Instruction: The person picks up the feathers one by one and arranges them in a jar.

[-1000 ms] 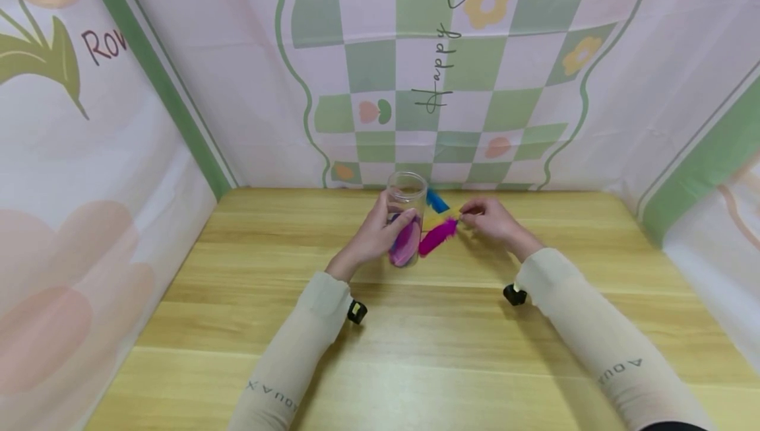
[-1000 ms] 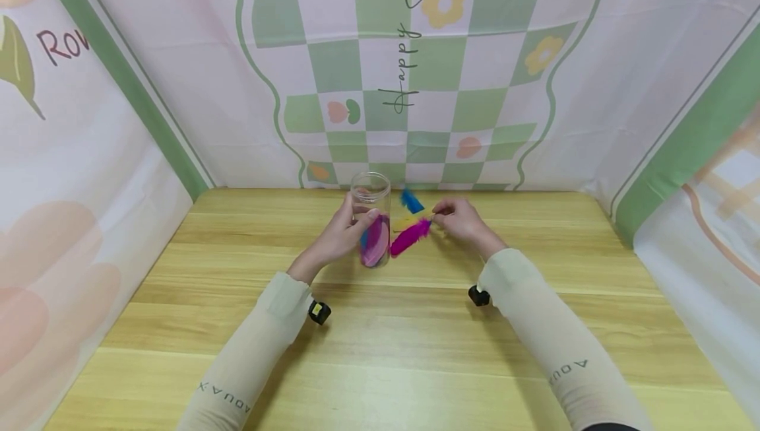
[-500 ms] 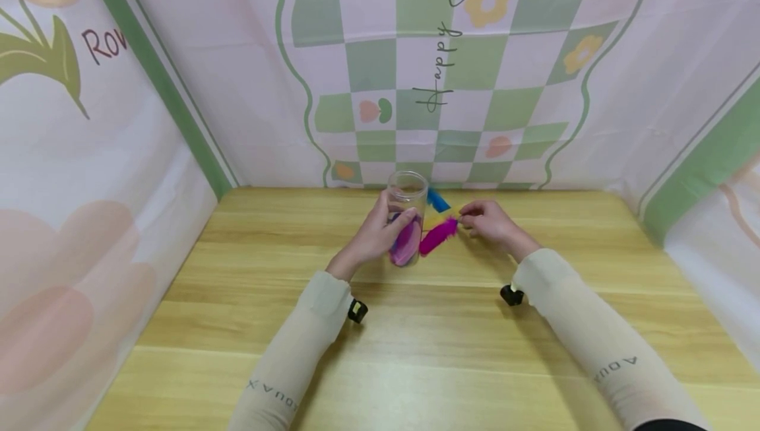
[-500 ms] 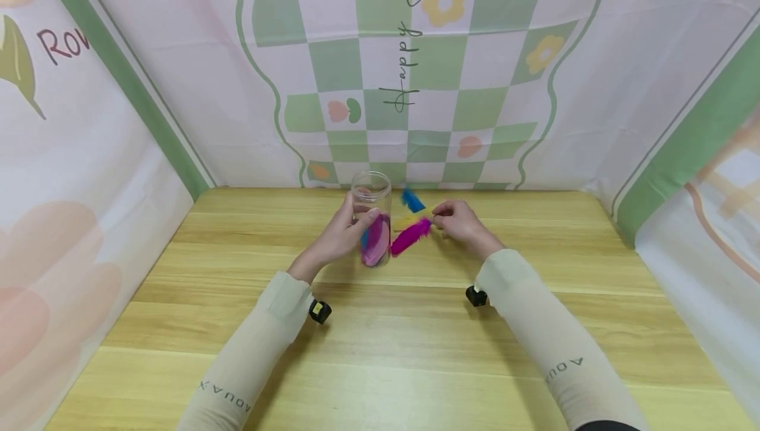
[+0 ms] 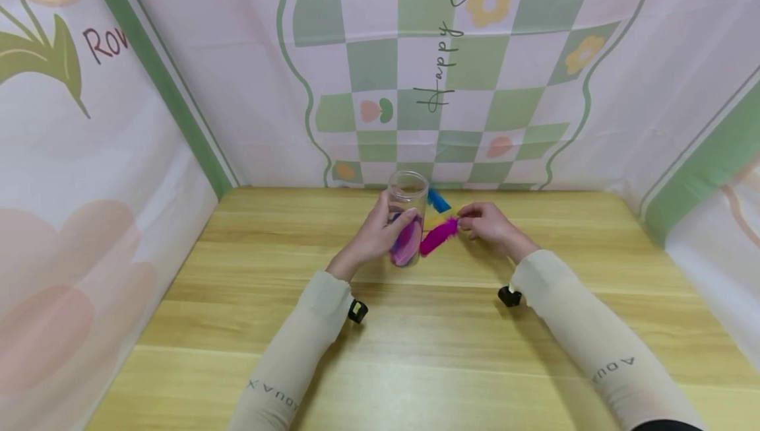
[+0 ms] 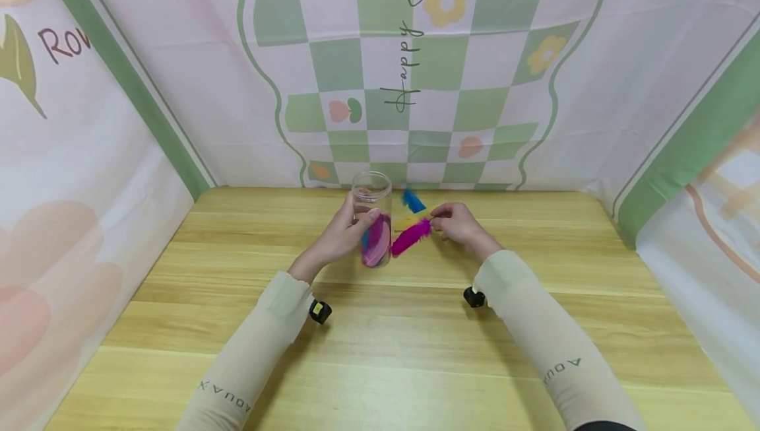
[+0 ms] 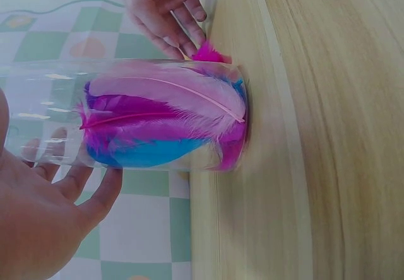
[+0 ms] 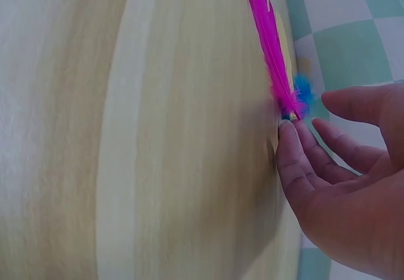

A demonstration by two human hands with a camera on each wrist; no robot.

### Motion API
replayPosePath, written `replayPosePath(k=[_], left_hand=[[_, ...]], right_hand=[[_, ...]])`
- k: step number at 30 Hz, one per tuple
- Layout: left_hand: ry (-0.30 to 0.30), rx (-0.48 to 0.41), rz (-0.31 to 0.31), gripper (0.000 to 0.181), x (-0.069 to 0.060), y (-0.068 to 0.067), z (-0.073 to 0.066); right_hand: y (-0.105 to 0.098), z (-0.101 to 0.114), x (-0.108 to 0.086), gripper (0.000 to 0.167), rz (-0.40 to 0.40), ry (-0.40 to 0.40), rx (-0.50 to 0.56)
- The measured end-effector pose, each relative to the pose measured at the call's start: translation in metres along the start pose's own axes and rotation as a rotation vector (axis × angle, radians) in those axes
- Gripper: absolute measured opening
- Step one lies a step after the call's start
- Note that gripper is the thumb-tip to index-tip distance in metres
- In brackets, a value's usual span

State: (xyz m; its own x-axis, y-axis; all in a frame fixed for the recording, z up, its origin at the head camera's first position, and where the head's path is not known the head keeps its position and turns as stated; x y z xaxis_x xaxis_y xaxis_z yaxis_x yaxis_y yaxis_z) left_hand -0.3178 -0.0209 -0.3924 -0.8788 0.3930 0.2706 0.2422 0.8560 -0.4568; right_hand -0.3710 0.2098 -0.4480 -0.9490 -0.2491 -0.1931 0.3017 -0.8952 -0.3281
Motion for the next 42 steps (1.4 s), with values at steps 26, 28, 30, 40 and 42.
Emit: replayPosePath(k=[26, 28, 30, 40, 42], left_hand=[[0.019, 0.009, -0.010, 0.044, -0.0006, 0.0001, 0.0010], [0.017, 0.004, -0.010, 0.044, -0.0009, 0.0002, 0.0012], [0.014, 0.001, -0.012, 0.043, -0.0006, 0.0002, 0.0014], [0.003, -0.017, -0.018, 0.043, -0.0003, -0.0002, 0.0018], [0.002, -0.017, -0.016, 0.044, -0.0004, -0.0002, 0.0019]], right_hand=[[0.0062, -0.0014, -0.0018, 0.044, -0.024, -0.010, 0.356], [0.0071, -0.0013, -0.0020, 0.043, -0.025, -0.015, 0.374], [0.0076, -0.0011, -0.0020, 0.043, -0.032, -0.017, 0.386], [0.0090, 0.0009, -0.0011, 0.039, -0.060, -0.039, 0.438], [0.0081, 0.0006, -0.0009, 0.038, -0.072, -0.038, 0.437]])
Point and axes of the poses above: each hand's wrist, its own x-axis towards the middle knuckle, its own y-axis out of the palm, z = x × y, the point moved 7 cm from there along x, towards the middle knuckle, and after that the axes turned 7 degrees about x, right-handed, at the moved point
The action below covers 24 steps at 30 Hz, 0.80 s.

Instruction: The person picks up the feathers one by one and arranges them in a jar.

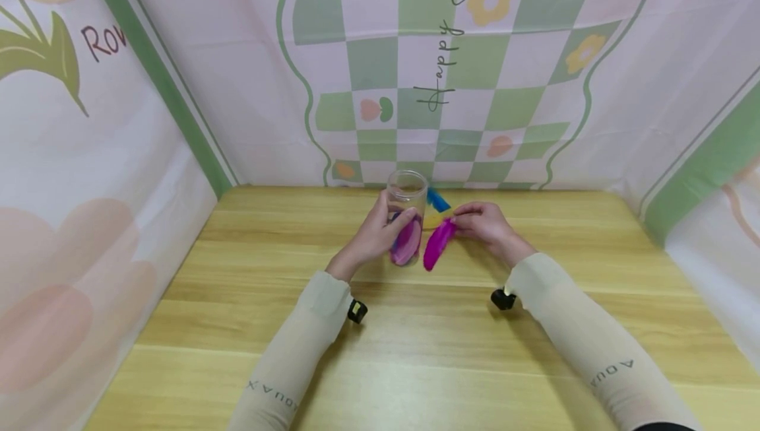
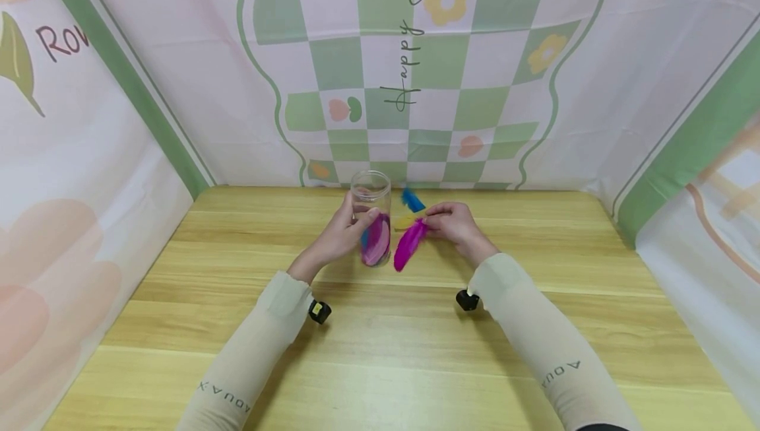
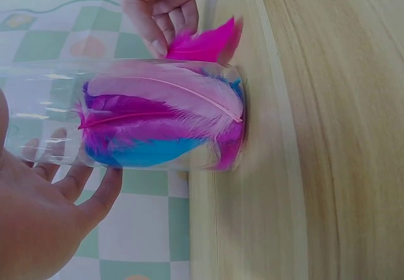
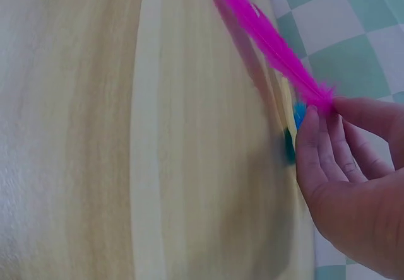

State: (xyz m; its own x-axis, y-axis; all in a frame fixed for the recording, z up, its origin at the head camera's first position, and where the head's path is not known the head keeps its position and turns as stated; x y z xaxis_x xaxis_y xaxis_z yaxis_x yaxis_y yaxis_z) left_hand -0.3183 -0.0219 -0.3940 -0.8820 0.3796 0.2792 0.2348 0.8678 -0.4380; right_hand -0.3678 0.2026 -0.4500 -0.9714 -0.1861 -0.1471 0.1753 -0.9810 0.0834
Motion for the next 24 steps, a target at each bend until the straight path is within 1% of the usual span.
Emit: replayPosePath(k=[4, 7, 11, 16, 19, 24], left_hand=[[0.000, 0.010, 0.005, 0.044, 0.000, 0.000, 0.000], [0.003, 0.015, 0.007, 0.043, -0.001, 0.001, 0.000], [0.001, 0.022, 0.004, 0.043, 0.000, 0.000, 0.000], [-0.010, 0.033, -0.004, 0.046, -0.001, 0.000, -0.001], [-0.006, 0.033, -0.005, 0.047, 0.000, 0.000, -0.001], [-0.001, 0.024, 0.000, 0.046, 0.000, 0.000, -0.001]], right_hand=[[-0.003, 0.003, -0.001, 0.037, -0.018, -0.010, -0.032], [-0.006, 0.008, -0.002, 0.037, -0.032, -0.024, -0.078], [-0.008, 0.017, -0.004, 0.036, -0.048, -0.063, -0.126], [-0.004, 0.030, -0.009, 0.032, -0.041, -0.121, -0.135], [-0.002, 0.037, -0.011, 0.031, -0.030, -0.151, -0.139], [-0.004, 0.041, -0.013, 0.032, -0.036, -0.160, -0.125]])
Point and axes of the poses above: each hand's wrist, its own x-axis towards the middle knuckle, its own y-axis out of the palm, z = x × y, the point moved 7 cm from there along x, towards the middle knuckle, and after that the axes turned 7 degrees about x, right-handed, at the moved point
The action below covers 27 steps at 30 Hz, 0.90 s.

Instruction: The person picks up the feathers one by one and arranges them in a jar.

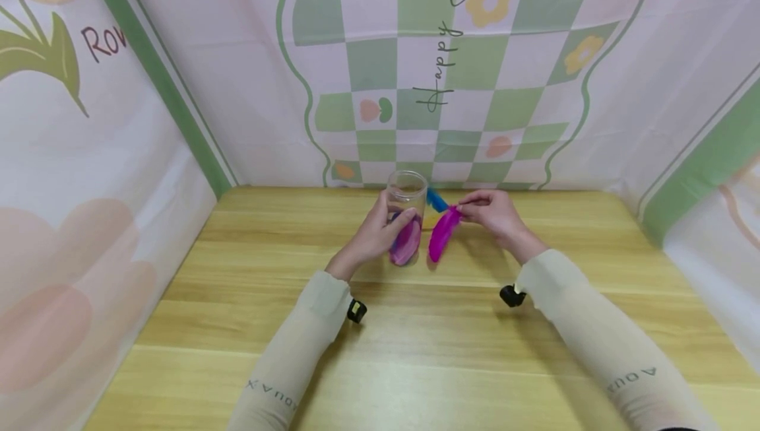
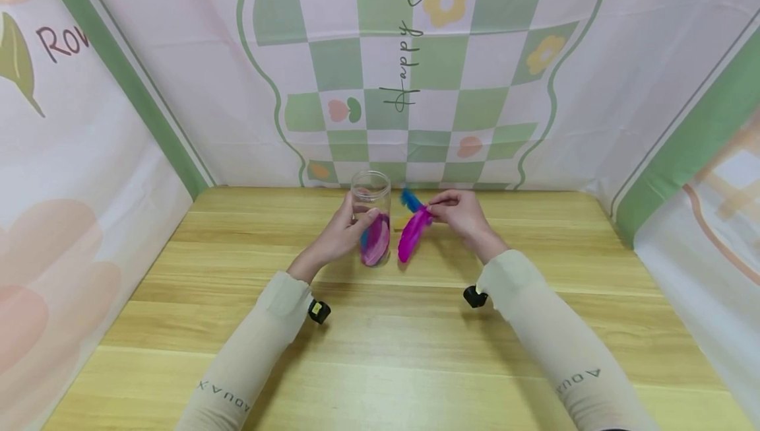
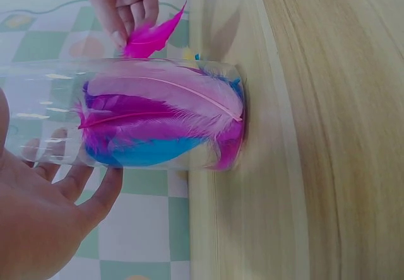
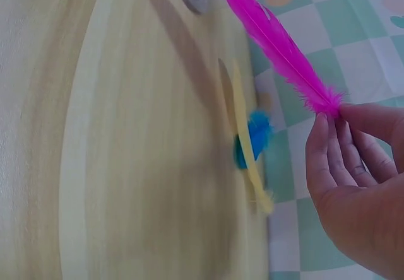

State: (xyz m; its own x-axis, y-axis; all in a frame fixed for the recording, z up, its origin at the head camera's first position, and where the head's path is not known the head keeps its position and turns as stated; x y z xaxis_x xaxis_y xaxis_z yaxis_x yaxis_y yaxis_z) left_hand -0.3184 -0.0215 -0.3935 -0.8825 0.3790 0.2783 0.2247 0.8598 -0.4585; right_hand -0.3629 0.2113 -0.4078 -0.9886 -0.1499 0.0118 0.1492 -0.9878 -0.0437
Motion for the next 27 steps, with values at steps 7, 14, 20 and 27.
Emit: replayPosePath(k=[7, 14, 20, 27], left_hand=[[0.007, 0.003, 0.011, 0.046, 0.000, 0.001, 0.001], [0.001, 0.001, 0.008, 0.047, -0.001, 0.000, 0.000], [-0.005, -0.013, 0.015, 0.044, -0.001, 0.001, 0.001], [0.000, -0.011, 0.013, 0.046, -0.001, 0.001, -0.001]], right_hand=[[-0.004, 0.006, -0.001, 0.033, -0.001, -0.002, -0.017], [-0.002, 0.018, -0.004, 0.030, 0.003, -0.019, -0.036], [0.000, 0.025, -0.007, 0.030, -0.001, -0.013, -0.039], [0.000, 0.034, -0.010, 0.030, 0.006, -0.021, -0.090]])
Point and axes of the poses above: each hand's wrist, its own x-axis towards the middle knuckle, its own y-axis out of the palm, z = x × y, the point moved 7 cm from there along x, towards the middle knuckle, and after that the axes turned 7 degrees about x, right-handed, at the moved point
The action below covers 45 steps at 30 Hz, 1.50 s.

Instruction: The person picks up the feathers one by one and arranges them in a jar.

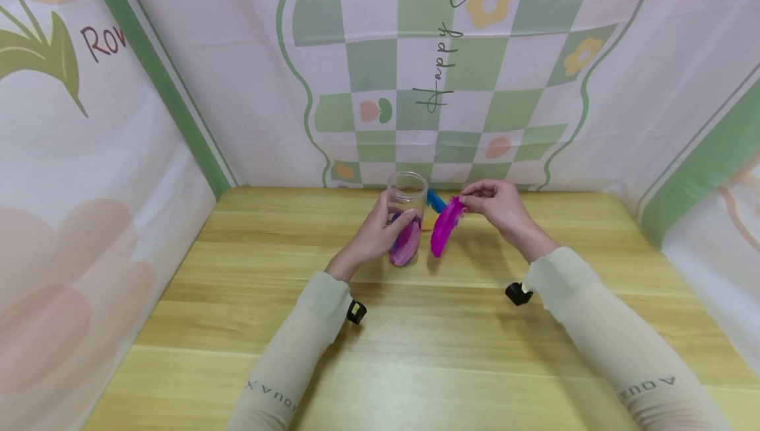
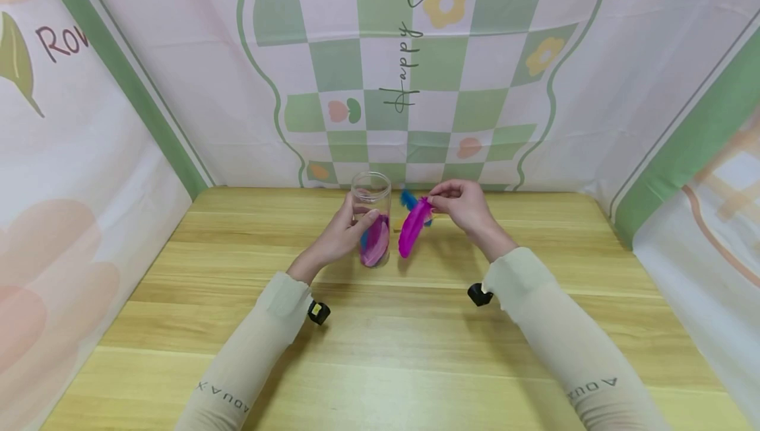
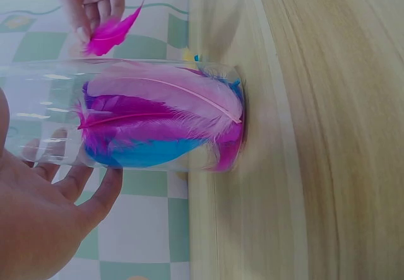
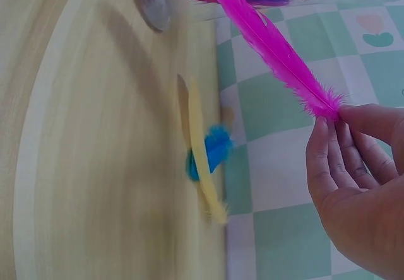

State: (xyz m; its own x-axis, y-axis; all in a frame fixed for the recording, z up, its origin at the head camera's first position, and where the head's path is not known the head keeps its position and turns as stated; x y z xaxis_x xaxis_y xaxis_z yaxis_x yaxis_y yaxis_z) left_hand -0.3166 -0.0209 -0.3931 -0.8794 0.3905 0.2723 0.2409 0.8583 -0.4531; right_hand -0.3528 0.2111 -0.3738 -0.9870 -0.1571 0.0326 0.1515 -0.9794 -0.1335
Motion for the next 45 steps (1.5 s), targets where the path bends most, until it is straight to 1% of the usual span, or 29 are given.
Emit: replayPosePath(k=[7, 15, 21, 26, 32, 36, 39, 42, 45], left_hand=[[-0.009, 0.023, 0.005, 0.049, -0.001, 0.001, 0.001], [0.009, 0.012, 0.018, 0.047, -0.002, 0.002, 0.000], [0.020, 0.012, 0.012, 0.045, -0.002, 0.001, 0.000], [0.031, 0.020, 0.006, 0.045, -0.001, 0.000, -0.001], [0.040, 0.027, 0.008, 0.046, -0.001, 0.001, -0.002], [0.041, 0.025, 0.011, 0.046, -0.001, 0.001, -0.002], [0.038, 0.031, 0.011, 0.046, -0.001, 0.001, -0.002], [0.033, 0.038, 0.012, 0.046, -0.001, 0.001, -0.002], [0.029, 0.044, 0.013, 0.046, -0.001, 0.001, -0.002]], right_hand=[[0.001, 0.010, -0.003, 0.031, 0.004, -0.031, -0.001], [-0.003, 0.022, -0.005, 0.028, -0.040, -0.057, -0.025], [-0.003, 0.031, -0.007, 0.028, -0.049, -0.052, -0.036], [-0.003, 0.039, -0.007, 0.029, -0.054, -0.071, -0.037], [-0.004, 0.048, -0.008, 0.026, -0.062, -0.110, -0.006], [-0.004, 0.056, -0.008, 0.020, -0.072, -0.137, 0.025], [-0.004, 0.062, -0.009, 0.017, -0.080, -0.152, 0.013], [-0.003, 0.066, -0.010, 0.018, -0.075, -0.159, 0.012], [-0.002, 0.070, -0.010, 0.019, -0.067, -0.165, 0.041]])
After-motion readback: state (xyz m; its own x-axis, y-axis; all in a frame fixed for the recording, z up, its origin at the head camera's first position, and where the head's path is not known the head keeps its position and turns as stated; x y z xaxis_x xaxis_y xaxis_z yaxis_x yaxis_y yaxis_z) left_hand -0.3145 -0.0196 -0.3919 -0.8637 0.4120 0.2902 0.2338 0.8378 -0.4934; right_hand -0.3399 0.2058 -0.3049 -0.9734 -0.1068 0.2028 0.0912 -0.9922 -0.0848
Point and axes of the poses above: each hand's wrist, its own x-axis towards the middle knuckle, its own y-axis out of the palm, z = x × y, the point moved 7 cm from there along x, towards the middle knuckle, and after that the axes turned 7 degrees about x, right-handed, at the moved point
